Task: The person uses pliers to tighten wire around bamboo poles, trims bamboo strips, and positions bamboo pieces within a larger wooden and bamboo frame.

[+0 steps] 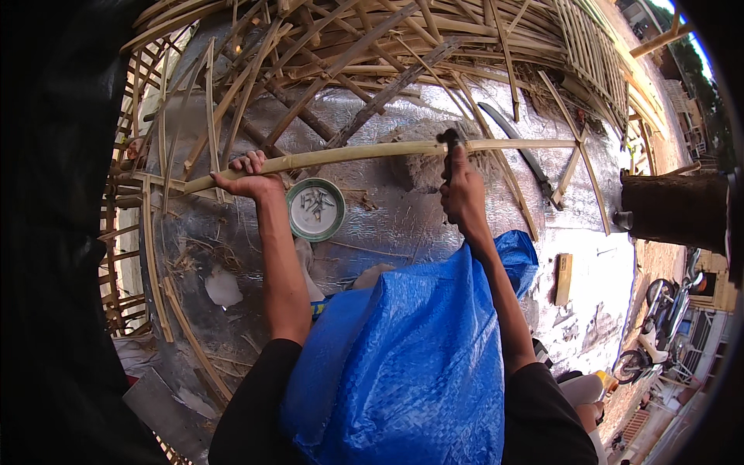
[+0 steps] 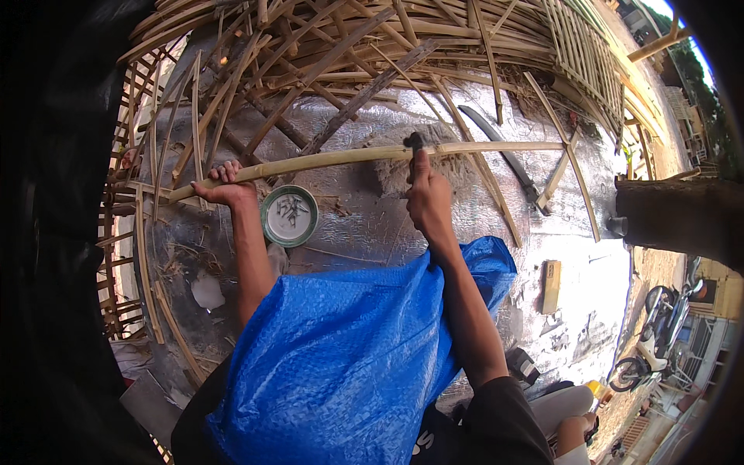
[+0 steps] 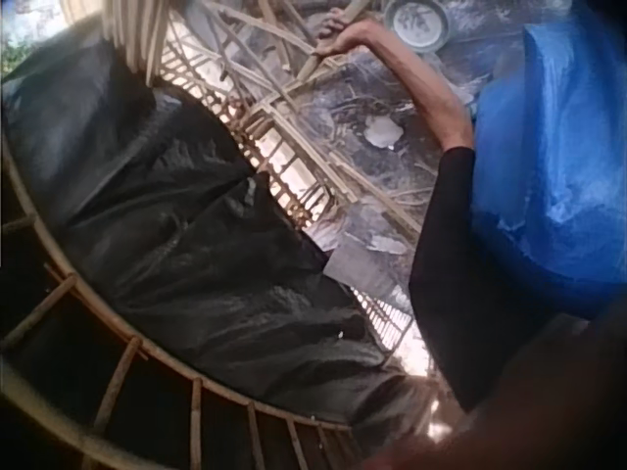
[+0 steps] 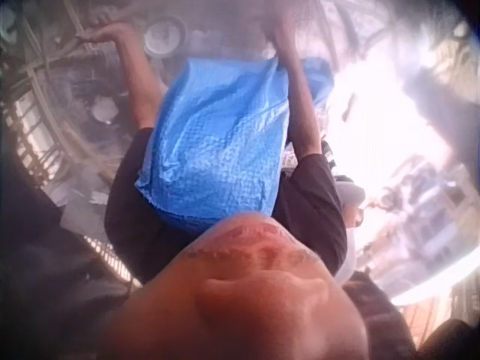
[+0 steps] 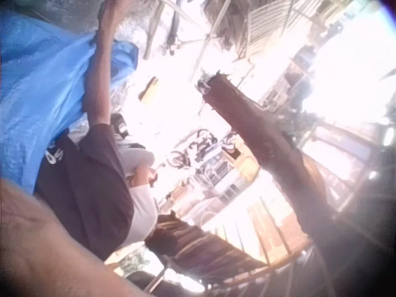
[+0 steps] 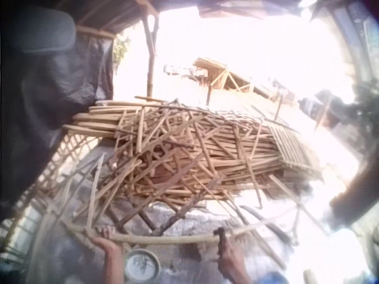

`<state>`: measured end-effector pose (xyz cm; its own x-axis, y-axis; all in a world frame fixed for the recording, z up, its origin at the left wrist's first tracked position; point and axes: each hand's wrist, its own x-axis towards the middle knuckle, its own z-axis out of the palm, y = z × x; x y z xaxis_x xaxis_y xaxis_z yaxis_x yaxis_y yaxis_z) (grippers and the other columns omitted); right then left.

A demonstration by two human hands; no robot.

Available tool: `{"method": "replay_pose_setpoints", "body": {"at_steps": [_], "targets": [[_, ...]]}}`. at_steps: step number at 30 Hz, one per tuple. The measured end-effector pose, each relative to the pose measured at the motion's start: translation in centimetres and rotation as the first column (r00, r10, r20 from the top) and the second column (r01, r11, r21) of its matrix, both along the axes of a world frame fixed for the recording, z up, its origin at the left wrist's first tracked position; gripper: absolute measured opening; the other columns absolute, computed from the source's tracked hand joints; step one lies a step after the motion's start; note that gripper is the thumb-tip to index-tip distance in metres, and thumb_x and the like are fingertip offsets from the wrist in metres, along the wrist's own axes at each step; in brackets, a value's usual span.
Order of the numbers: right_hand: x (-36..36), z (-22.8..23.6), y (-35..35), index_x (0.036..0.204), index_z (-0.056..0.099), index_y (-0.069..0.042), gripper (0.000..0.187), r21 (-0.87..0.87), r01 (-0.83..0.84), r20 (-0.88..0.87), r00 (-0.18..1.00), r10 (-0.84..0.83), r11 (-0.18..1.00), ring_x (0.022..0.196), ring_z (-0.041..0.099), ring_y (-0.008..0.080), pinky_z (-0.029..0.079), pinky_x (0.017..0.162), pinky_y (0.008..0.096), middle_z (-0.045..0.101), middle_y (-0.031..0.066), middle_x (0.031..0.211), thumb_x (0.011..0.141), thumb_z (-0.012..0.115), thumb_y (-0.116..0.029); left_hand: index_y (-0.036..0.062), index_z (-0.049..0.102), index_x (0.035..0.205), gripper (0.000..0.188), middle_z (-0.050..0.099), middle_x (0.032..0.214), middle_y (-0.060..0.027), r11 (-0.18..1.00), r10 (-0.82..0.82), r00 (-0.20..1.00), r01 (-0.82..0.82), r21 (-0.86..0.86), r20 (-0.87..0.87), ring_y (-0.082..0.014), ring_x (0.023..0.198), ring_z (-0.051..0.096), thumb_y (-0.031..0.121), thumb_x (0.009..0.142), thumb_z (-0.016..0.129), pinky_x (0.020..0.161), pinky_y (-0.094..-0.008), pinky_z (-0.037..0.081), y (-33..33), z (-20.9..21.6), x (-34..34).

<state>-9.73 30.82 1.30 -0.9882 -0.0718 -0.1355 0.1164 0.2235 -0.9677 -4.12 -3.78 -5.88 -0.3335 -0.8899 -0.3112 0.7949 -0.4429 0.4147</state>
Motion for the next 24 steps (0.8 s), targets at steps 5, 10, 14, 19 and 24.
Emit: {"method": "replay_pose_setpoints", "body": {"at_steps": [5, 10, 14, 19, 24], "targets": [[1.0, 2.4, -0.1, 0.072, 0.045, -0.014, 0.061, -0.188, -0.022, -0.079, 0.997, 0.007, 0.982, 0.041, 0.035, 0.0068, 0.025, 0.037, 0.0288, 0.041, -0.0027, 0.055, 0.103, 0.039, -0.066, 0.0164, 0.036, 0.065, 0.059, 0.029, 0.049, 0.0029, 0.999, -0.024, 0.993, 0.021, -0.030, -0.117, -0.0131, 0.039, 0.029, 0.065, 0.097, 0.043, 0.047, -0.0292, 0.029, -0.1, -0.5, 0.4], [-0.2, 1.9, -0.8, 0.073, 0.043, -0.015, 0.060, 0.175, -0.138, 0.356, 0.932, 0.068, 0.975, 0.038, 0.031, 0.0045, 0.021, 0.034, 0.0235, 0.034, -0.0061, 0.052, 0.105, 0.034, -0.065, 0.0158, 0.035, 0.066, 0.057, 0.030, 0.050, 0.0014, 1.000, 0.026, 0.996, -0.026, 0.010, -0.082, -0.0143, 0.039, 0.029, 0.063, 0.096, 0.045, 0.046, -0.0296, 0.028, 0.1, -0.8, 0.8], [0.9, 1.5, -0.1, 0.073, 0.045, -0.014, 0.064, -0.246, 0.104, -0.191, 0.970, -0.153, 0.964, 0.037, 0.030, 0.0055, 0.020, 0.035, 0.0241, 0.034, -0.0057, 0.051, 0.103, 0.031, -0.069, 0.0162, 0.035, 0.066, 0.055, 0.029, 0.050, 0.0014, 1.000, -0.003, 0.998, 0.005, 0.023, -0.059, -0.0141, 0.040, 0.030, 0.061, 0.096, 0.045, 0.048, -0.0296, 0.029, 0.3, -0.2, -0.3], [0.7, 1.7, -0.3, 0.078, 0.052, -0.012, 0.064, 0.043, -0.056, 0.331, 0.943, 0.039, 0.997, 0.040, 0.036, 0.0083, 0.026, 0.037, 0.0272, 0.045, -0.0024, 0.057, 0.101, 0.038, -0.070, 0.0178, 0.035, 0.066, 0.051, 0.031, 0.051, 0.0012, 0.999, 0.013, 0.999, -0.012, 0.040, -0.030, -0.0135, 0.041, 0.031, 0.059, 0.094, 0.046, 0.049, -0.0285, 0.030, -0.9, -0.3, 0.8], [-1.5, 2.0, 2.4, 0.082, 0.044, -0.012, 0.062, -0.283, 0.145, 0.138, 0.984, -0.109, 0.948, 0.041, 0.035, 0.0071, 0.024, 0.036, 0.0253, 0.041, -0.0030, 0.059, 0.101, 0.036, -0.071, 0.0182, 0.034, 0.073, 0.050, 0.035, 0.056, 0.0023, 0.983, -0.061, 0.987, 0.034, 0.180, 0.146, -0.0144, 0.047, 0.036, 0.055, 0.102, 0.050, 0.052, -0.0297, 0.036, 0.2, 0.9, -0.7]]}}
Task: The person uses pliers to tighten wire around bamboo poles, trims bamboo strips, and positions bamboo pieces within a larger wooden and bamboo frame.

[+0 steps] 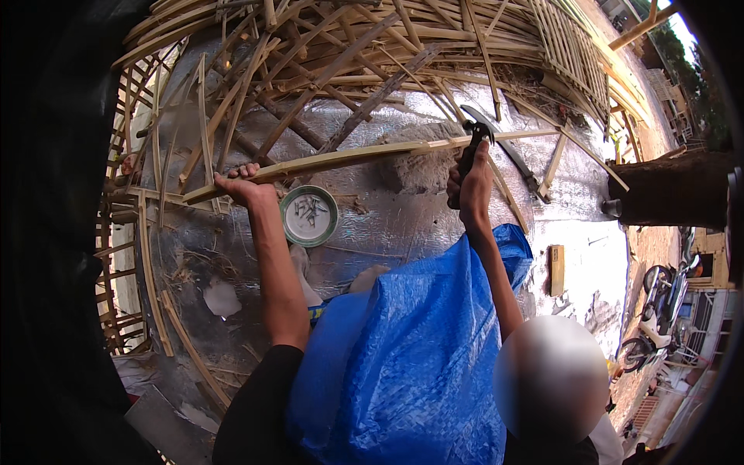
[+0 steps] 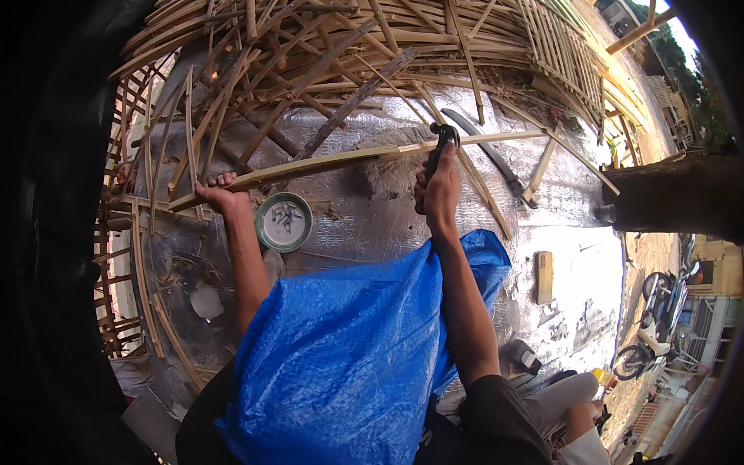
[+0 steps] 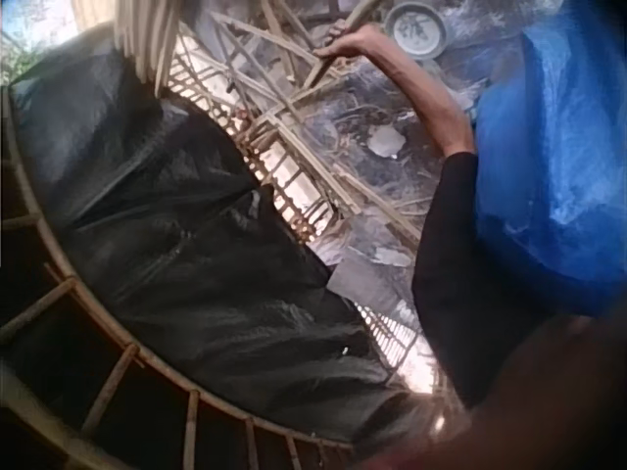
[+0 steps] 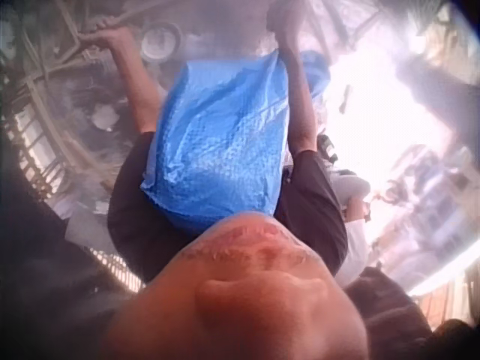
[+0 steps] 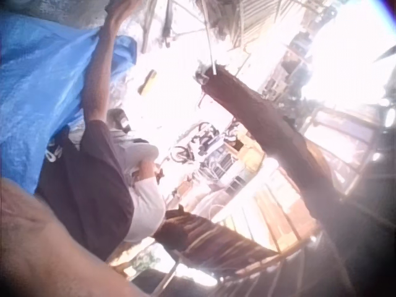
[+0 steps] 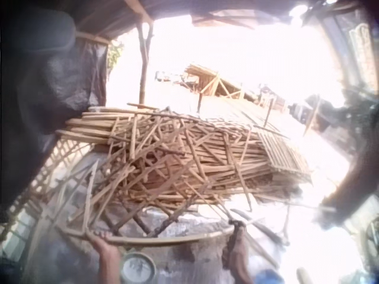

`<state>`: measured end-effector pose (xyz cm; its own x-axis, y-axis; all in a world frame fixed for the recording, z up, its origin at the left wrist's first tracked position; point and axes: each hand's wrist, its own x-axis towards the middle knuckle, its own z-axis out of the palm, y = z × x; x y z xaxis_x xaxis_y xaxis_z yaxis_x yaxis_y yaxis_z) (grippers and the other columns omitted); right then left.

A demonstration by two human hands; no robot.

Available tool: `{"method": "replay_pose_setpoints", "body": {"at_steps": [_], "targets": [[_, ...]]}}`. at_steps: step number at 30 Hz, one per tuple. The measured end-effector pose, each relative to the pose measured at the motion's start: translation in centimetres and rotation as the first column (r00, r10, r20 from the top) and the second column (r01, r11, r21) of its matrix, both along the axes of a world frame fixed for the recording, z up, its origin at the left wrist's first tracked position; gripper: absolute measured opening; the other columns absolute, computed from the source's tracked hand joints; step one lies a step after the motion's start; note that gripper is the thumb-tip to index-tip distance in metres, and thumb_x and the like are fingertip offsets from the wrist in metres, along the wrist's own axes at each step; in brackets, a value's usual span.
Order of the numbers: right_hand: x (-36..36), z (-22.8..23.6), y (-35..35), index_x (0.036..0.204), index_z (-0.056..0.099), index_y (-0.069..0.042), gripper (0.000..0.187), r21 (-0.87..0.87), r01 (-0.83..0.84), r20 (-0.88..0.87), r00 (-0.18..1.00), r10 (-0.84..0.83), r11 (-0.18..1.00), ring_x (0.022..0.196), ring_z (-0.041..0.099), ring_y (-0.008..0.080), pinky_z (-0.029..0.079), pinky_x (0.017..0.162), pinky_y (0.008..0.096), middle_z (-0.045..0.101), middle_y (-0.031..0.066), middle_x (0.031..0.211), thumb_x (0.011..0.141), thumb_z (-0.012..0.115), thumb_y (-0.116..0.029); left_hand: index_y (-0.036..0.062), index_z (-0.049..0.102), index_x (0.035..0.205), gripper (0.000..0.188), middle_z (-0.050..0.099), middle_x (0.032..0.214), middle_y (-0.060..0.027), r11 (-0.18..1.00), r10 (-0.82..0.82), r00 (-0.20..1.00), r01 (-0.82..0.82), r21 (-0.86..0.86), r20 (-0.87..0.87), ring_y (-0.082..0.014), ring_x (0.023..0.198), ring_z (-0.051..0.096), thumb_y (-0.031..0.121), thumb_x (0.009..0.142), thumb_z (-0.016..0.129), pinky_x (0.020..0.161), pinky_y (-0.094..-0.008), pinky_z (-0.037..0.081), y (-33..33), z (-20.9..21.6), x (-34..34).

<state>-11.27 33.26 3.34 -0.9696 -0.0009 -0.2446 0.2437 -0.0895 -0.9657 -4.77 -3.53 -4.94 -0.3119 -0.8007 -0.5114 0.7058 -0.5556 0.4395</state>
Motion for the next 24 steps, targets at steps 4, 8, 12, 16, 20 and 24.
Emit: {"method": "replay_pose_setpoints", "body": {"at_steps": [4, 8, 12, 16, 20, 24], "targets": [[-0.9, -1.4, 0.6, 0.092, 0.049, -0.007, 0.061, -0.007, 0.104, -0.005, 0.995, -0.104, 0.995, 0.043, 0.038, 0.0082, 0.029, 0.039, 0.0252, 0.043, -0.0013, 0.061, 0.103, 0.040, -0.067, 0.0190, 0.031, 0.072, 0.054, 0.039, 0.061, 0.0036, 0.994, -0.054, 0.994, 0.044, 0.097, 0.099, -0.0149, 0.051, 0.040, 0.061, 0.101, 0.049, 0.056, -0.0293, 0.040, -2.1, -4.4, 0.3], [-0.5, -1.5, 0.6, 0.094, 0.050, -0.006, 0.062, -0.013, 0.034, -0.017, 0.999, -0.034, 0.999, 0.045, 0.039, 0.0083, 0.031, 0.040, 0.0251, 0.044, -0.0005, 0.063, 0.103, 0.040, -0.066, 0.0175, 0.035, 0.071, 0.060, 0.042, 0.059, 0.0029, 0.981, -0.077, 0.983, 0.045, 0.190, 0.166, -0.0165, 0.055, 0.045, 0.071, 0.097, 0.045, 0.066, -0.0362, 0.048, -5.6, -7.6, 0.7], [-0.6, -1.8, 1.4, 0.092, 0.050, -0.006, 0.060, -0.022, 0.065, -0.004, 0.998, -0.065, 0.998, 0.045, 0.037, 0.0078, 0.030, 0.041, 0.0254, 0.043, -0.0008, 0.063, 0.104, 0.039, -0.064, 0.0174, 0.034, 0.078, 0.063, 0.039, 0.061, 0.0021, 0.949, -0.164, 0.972, 0.108, 0.295, 0.171, -0.0169, 0.060, 0.045, 0.077, 0.094, 0.043, 0.083, -0.0447, 0.049, -4.3, -7.7, -0.2], [-1.0, -2.2, 1.1, 0.090, 0.050, -0.007, 0.060, -0.058, 0.044, -0.023, 0.999, -0.045, 0.997, 0.046, 0.037, 0.0077, 0.030, 0.041, 0.0255, 0.044, -0.0007, 0.063, 0.104, 0.039, -0.064, 0.0172, 0.038, 0.078, 0.063, 0.042, 0.061, 0.0018, 0.956, -0.135, 0.969, 0.073, 0.283, 0.206, -0.0168, 0.058, 0.046, 0.079, 0.092, 0.044, 0.072, -0.0385, 0.048, -4.8, -6.5, 0.5], [-1.4, -3.2, 1.5, 0.086, 0.050, -0.007, 0.058, -0.023, 0.036, -0.005, 0.999, -0.036, 0.999, 0.046, 0.036, 0.0074, 0.030, 0.042, 0.0255, 0.044, -0.0014, 0.062, 0.104, 0.044, -0.061, 0.0159, 0.037, 0.073, 0.065, 0.042, 0.060, 0.0018, 0.972, -0.130, 0.979, 0.096, 0.213, 0.154, -0.0165, 0.056, 0.047, 0.076, 0.094, 0.044, 0.062, -0.0339, 0.048, -4.1, -7.4, 0.4], [-1.2, -3.4, 0.8, 0.084, 0.051, -0.007, 0.055, 0.054, -0.005, 0.025, 1.000, 0.004, 0.999, 0.046, 0.039, 0.0071, 0.031, 0.042, 0.0260, 0.043, -0.0025, 0.061, 0.101, 0.053, -0.060, 0.0134, 0.042, 0.072, 0.069, 0.047, 0.062, 0.0001, 0.986, -0.142, 0.985, 0.131, -0.104, -0.098, -0.0148, 0.058, 0.051, 0.079, 0.093, 0.043, 0.059, -0.0291, 0.050, -5.2, -7.7, 0.9]]}}
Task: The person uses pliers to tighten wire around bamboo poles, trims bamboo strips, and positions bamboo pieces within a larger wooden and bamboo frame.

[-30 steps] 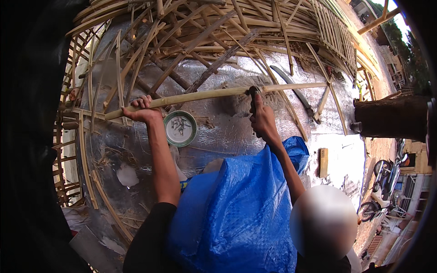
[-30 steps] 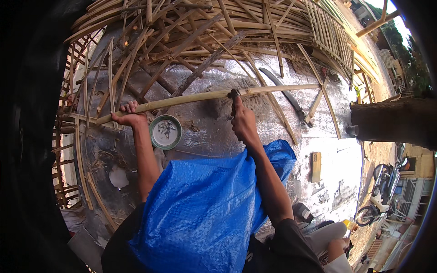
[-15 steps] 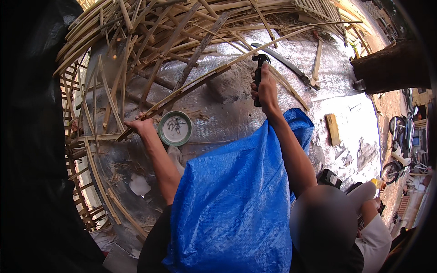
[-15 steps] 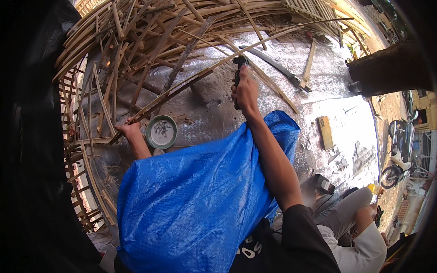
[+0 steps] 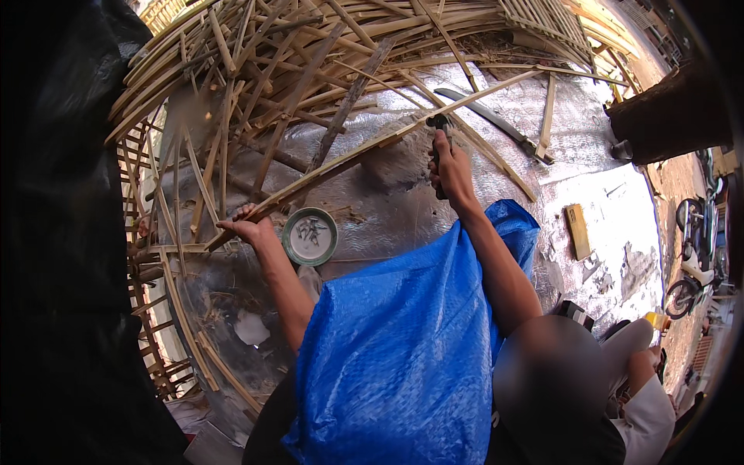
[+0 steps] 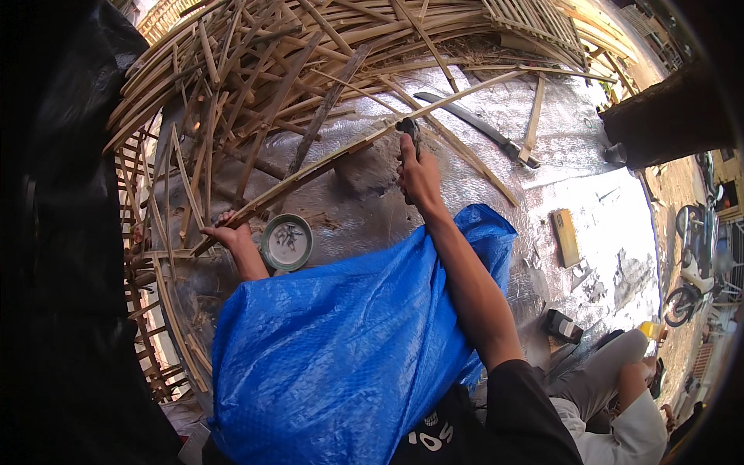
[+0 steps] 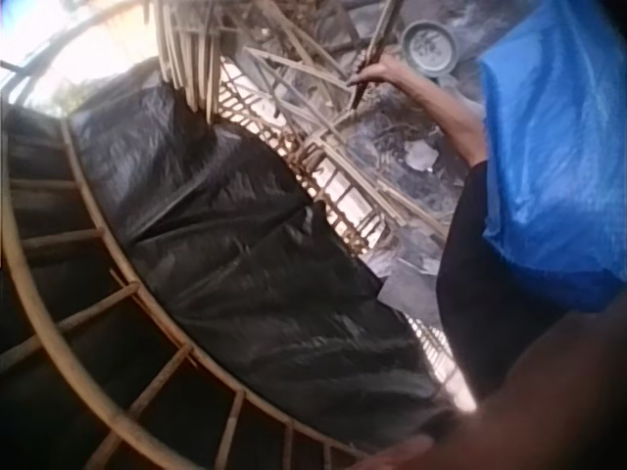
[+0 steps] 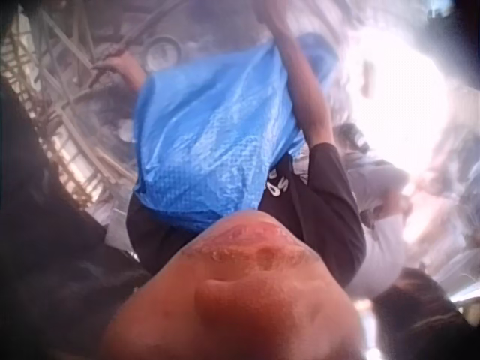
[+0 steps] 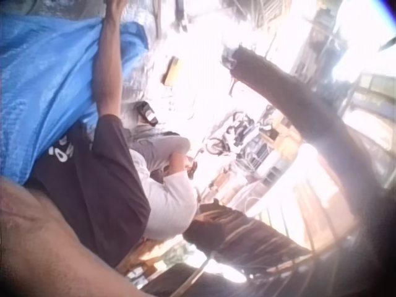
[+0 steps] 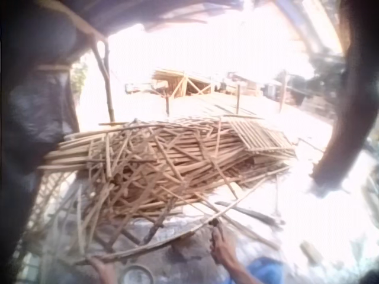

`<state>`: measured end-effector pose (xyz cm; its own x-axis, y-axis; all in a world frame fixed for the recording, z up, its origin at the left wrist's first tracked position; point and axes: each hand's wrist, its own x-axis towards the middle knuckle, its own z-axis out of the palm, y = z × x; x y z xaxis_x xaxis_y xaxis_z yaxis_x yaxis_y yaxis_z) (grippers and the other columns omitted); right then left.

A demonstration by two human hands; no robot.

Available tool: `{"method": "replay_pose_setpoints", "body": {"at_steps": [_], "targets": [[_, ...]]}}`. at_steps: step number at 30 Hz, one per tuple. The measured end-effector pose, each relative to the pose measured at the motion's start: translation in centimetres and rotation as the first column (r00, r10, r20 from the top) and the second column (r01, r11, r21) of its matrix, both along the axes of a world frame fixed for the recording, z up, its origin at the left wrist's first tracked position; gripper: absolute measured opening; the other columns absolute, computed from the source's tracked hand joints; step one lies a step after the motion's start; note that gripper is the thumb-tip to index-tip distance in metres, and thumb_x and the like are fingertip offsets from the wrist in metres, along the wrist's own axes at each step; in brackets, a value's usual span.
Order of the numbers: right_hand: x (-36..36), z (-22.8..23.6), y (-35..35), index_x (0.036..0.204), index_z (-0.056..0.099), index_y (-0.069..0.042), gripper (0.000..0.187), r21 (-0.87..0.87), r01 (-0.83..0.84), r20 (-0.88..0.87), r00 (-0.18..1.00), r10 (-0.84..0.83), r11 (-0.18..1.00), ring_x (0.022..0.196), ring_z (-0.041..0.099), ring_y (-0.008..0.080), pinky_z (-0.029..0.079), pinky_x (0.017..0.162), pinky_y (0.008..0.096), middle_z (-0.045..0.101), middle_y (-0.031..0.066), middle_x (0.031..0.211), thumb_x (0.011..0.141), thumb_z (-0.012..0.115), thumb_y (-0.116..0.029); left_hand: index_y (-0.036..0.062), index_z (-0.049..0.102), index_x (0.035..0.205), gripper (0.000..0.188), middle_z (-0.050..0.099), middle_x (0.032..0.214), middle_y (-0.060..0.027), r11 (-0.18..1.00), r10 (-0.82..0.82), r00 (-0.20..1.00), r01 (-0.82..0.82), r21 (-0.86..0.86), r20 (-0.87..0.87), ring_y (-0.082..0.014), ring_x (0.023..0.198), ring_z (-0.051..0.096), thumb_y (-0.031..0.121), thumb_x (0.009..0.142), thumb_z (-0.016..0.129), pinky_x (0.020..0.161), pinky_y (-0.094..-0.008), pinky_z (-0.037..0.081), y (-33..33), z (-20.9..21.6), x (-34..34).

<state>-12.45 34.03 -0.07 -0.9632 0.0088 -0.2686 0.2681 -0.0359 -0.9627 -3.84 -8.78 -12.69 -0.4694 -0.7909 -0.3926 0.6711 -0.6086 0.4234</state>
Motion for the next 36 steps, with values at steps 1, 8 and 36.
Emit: {"method": "replay_pose_setpoints", "body": {"at_steps": [1, 8, 36], "targets": [[0.0, 0.1, -0.1, 0.084, 0.051, -0.007, 0.055, 0.001, -0.009, 0.000, 1.000, 0.009, 1.000, 0.046, 0.039, 0.0071, 0.031, 0.042, 0.0260, 0.043, -0.0025, 0.061, 0.101, 0.053, -0.060, 0.0134, 0.042, 0.072, 0.069, 0.047, 0.062, 0.0001, 1.000, 0.009, 1.000, -0.009, 0.001, 0.000, -0.0148, 0.058, 0.051, 0.079, 0.093, 0.043, 0.059, -0.0291, 0.050, 0.4, 1.2, -0.1], [-3.0, 0.8, -0.6, 0.099, 0.063, -0.003, 0.041, 0.646, 0.061, -0.498, 0.790, 0.358, 0.761, 0.072, 0.063, 0.0258, 0.049, 0.065, 0.0399, 0.062, 0.0080, 0.074, 0.083, 0.084, -0.034, 0.0107, 0.060, 0.107, 0.079, 0.069, 0.091, -0.0071, 0.953, -0.077, 0.968, 0.001, -0.304, -0.239, -0.0182, 0.074, 0.066, 0.083, 0.084, 0.039, 0.073, -0.0320, 0.060, 0.2, 5.3, -0.5], [-6.0, 0.3, -4.3, 0.104, 0.064, -0.010, 0.017, 0.865, -0.114, -0.267, 0.719, 0.642, 0.488, 0.103, 0.062, 0.0409, 0.050, 0.083, 0.0498, 0.064, 0.0179, 0.097, 0.087, 0.067, -0.009, 0.0094, 0.046, 0.127, 0.070, 0.061, 0.129, -0.0144, 0.964, 0.093, 0.986, -0.123, -0.237, -0.135, -0.0319, 0.122, 0.061, 0.070, 0.101, 0.024, 0.108, -0.0567, 0.050, 3.7, 6.6, -0.1]]}}
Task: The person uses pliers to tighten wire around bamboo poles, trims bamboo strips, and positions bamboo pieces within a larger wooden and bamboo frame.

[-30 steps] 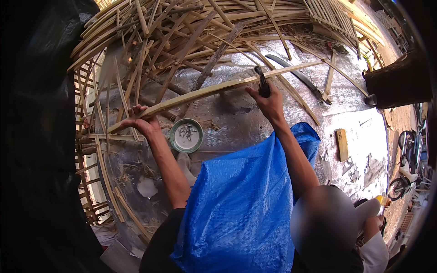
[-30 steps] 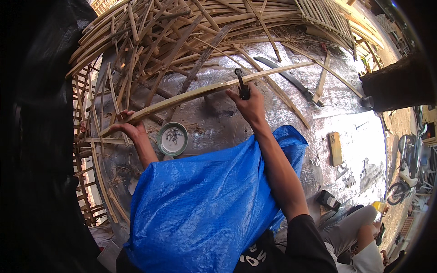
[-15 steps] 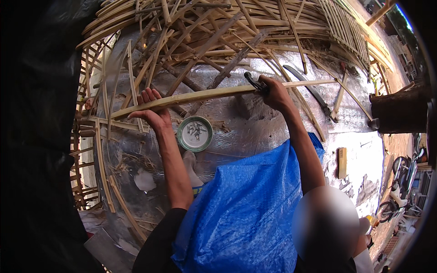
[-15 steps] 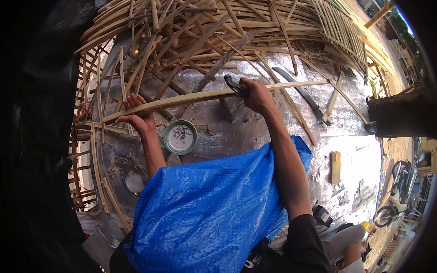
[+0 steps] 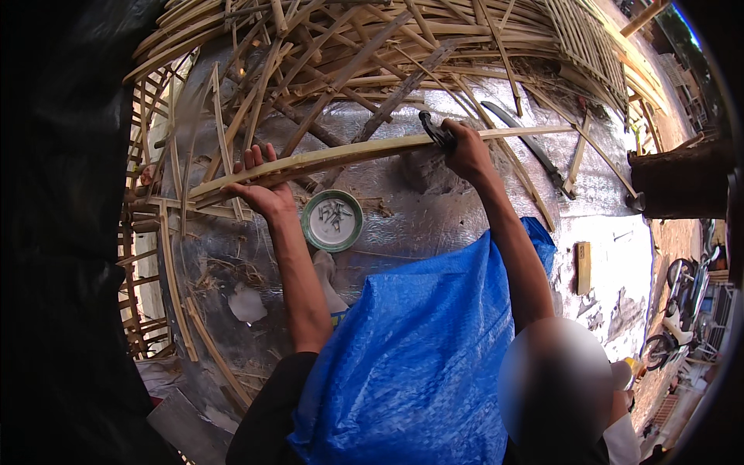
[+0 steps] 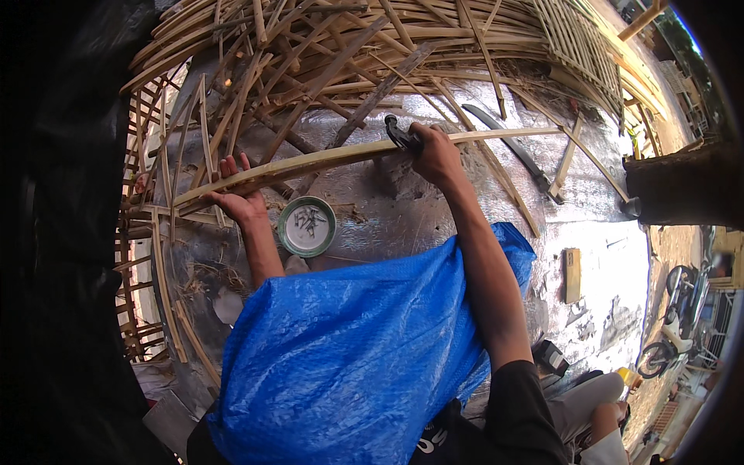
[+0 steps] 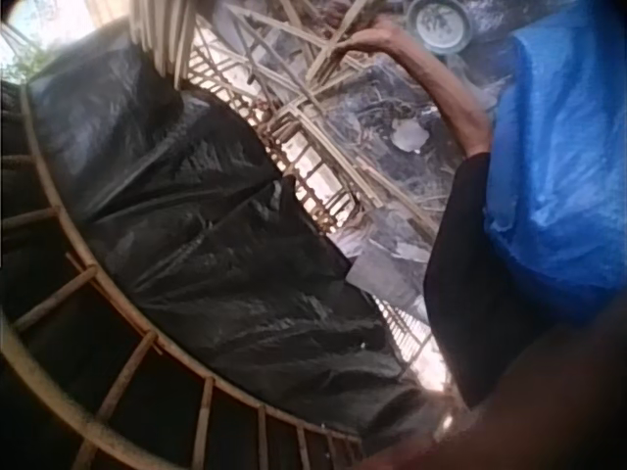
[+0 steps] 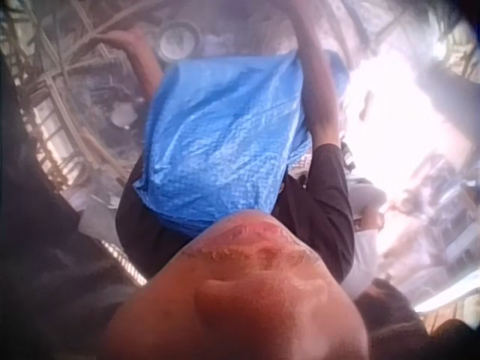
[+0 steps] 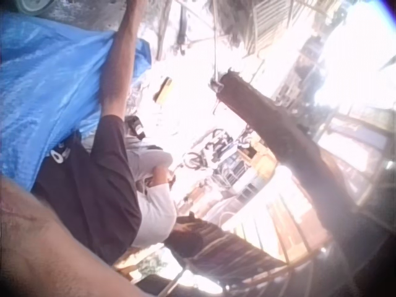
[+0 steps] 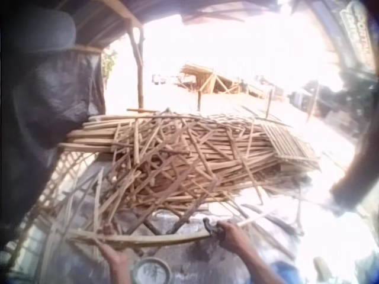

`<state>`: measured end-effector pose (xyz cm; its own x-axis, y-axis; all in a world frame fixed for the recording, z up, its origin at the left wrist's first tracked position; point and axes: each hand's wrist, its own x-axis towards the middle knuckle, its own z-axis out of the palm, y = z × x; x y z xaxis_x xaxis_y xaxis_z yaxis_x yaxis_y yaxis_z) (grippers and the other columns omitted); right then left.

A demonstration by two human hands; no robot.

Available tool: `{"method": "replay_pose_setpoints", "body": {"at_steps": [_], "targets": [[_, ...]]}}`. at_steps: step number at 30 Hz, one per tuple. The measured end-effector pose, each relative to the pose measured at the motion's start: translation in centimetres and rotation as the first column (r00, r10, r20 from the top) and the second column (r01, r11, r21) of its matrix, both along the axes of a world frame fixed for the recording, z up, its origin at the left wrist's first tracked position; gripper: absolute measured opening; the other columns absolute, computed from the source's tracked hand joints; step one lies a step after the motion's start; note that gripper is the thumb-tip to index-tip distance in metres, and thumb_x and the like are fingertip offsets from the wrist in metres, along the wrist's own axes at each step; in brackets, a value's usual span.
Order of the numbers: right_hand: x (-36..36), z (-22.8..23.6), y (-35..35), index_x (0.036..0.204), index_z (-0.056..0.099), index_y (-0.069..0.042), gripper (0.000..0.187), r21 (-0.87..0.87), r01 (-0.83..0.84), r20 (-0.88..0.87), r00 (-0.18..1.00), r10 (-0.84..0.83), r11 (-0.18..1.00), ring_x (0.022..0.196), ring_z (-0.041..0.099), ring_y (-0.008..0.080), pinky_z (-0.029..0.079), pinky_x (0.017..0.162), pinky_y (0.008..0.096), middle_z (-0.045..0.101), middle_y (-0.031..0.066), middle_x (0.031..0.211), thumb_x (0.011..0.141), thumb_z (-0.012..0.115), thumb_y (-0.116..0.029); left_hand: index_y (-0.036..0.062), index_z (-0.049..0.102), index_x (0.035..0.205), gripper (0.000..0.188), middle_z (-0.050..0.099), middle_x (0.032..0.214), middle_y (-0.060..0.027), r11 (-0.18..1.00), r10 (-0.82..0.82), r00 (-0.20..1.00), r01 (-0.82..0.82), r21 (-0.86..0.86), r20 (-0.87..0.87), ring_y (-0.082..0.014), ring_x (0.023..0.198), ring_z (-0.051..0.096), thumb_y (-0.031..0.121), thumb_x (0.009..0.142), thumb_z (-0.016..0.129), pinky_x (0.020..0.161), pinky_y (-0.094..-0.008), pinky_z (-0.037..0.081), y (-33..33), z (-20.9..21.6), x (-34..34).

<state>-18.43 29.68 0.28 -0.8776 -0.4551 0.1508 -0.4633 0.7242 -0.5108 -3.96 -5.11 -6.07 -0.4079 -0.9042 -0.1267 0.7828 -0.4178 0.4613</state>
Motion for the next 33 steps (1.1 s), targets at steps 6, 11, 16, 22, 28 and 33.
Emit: {"method": "replay_pose_setpoints", "body": {"at_steps": [6, 11, 16, 22, 28, 33], "targets": [[0.3, -0.7, 0.2, 0.108, 0.066, -0.012, 0.020, -0.032, 0.004, -0.025, 1.000, -0.004, 0.999, 0.102, 0.063, 0.0411, 0.050, 0.083, 0.0493, 0.062, 0.0181, 0.101, 0.088, 0.067, -0.010, 0.0138, 0.050, 0.093, 0.064, 0.053, 0.077, -0.0041, 0.997, -0.080, 0.997, 0.080, -0.002, 0.003, -0.0210, 0.072, 0.053, 0.074, 0.099, 0.026, 0.088, -0.0441, 0.055, -0.4, -0.9, 0.5], [-0.1, -1.0, 2.3, 0.110, 0.067, -0.006, 0.030, -0.185, -0.134, -0.179, 0.979, 0.100, 0.974, 0.113, 0.059, 0.0373, 0.050, 0.094, 0.0450, 0.066, 0.0146, 0.113, 0.081, 0.066, 0.003, 0.0075, 0.052, 0.109, 0.067, 0.065, 0.108, -0.0107, 0.988, -0.060, 0.988, 0.039, 0.149, 0.141, -0.0240, 0.099, 0.064, 0.069, 0.102, 0.027, 0.093, -0.0454, 0.055, 1.6, 2.8, 0.2], [-1.0, -0.4, 4.6, 0.100, 0.066, -0.001, 0.026, -0.419, 0.136, -0.168, 0.960, -0.223, 0.898, 0.097, 0.060, 0.0359, 0.048, 0.084, 0.0436, 0.066, 0.0174, 0.103, 0.081, 0.080, -0.010, -0.0116, 0.014, 0.153, 0.110, 0.025, 0.159, -0.0301, 0.839, 0.511, 0.331, 0.009, -0.544, 0.793, -0.0451, 0.146, 0.031, 0.064, 0.092, 0.063, 0.122, -0.0534, 0.021, 1.5, 4.8, 2.5], [-1.1, -1.3, 6.4, 0.092, 0.061, 0.001, 0.031, -0.631, 0.459, 0.126, 0.856, -0.501, 0.626, 0.061, 0.046, 0.0174, 0.041, 0.058, 0.0365, 0.054, 0.0096, 0.067, 0.090, 0.078, -0.025, 0.0016, 0.043, 0.146, 0.102, 0.040, 0.155, -0.0273, -0.251, 0.768, 0.491, 0.822, -0.512, 0.412, -0.0384, 0.144, 0.040, 0.071, 0.078, 0.074, 0.119, -0.0556, 0.025, 12.3, 12.1, -2.6], [-0.2, -1.3, 7.5, 0.093, 0.061, 0.001, 0.027, -0.691, 0.412, 0.086, 0.862, -0.499, 0.593, 0.062, 0.047, 0.0164, 0.041, 0.058, 0.0352, 0.054, 0.0090, 0.066, 0.091, 0.076, -0.020, 0.0078, 0.072, 0.118, 0.069, 0.074, 0.106, -0.0171, -0.467, 0.742, 0.247, 0.858, 0.215, 0.624, -0.0357, 0.106, 0.070, 0.064, 0.078, 0.076, 0.094, -0.0468, 0.053, 13.3, 9.7, -8.4], [0.0, -0.9, 8.9, 0.092, 0.059, 0.001, 0.026, -0.718, 0.483, 0.143, 0.807, -0.573, 0.501, 0.059, 0.048, 0.0165, 0.042, 0.057, 0.0357, 0.056, 0.0085, 0.064, 0.091, 0.076, -0.019, 0.0095, 0.078, 0.098, 0.045, 0.075, 0.093, -0.0210, -0.399, 0.673, 0.319, 0.916, -0.036, 0.667, -0.0405, 0.094, 0.072, 0.052, 0.086, 0.071, 0.085, -0.0481, 0.056, 13.3, 9.7, -7.3]]}}
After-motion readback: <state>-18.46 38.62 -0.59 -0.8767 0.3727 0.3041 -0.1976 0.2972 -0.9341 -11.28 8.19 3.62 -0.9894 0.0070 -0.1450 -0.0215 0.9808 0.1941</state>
